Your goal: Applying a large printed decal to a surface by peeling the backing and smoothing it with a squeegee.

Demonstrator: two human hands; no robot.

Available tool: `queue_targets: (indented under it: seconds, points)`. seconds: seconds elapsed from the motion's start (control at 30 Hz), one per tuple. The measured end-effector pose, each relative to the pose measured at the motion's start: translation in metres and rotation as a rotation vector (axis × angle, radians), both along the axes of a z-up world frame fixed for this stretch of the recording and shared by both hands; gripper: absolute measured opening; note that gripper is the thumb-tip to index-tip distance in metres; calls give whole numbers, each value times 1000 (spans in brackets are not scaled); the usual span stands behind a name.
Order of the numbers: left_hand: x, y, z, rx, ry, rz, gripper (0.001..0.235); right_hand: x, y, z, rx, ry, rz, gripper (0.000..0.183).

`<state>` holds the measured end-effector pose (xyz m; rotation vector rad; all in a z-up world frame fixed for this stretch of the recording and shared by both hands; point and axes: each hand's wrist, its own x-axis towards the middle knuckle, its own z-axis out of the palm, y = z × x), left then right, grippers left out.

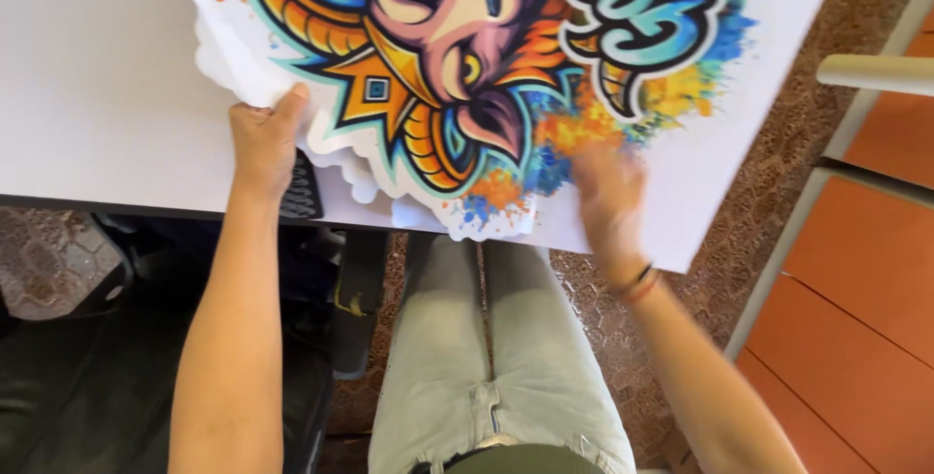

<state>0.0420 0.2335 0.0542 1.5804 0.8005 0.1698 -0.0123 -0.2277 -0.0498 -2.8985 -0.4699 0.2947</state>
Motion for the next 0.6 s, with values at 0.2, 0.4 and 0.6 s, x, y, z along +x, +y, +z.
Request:
queue_targets:
  seconds: [0.2,0.4,0.6]
  points:
    - [1,-3,2,-23,4,10,13,-99,239,62,414,96,241,50]
    - [-2,5,-12,-39,14,11,16,-78,385,55,386,-92,104,72]
    - [-2,6,-8,-36,1,-28,16,-80,393,56,396,-199,81,42]
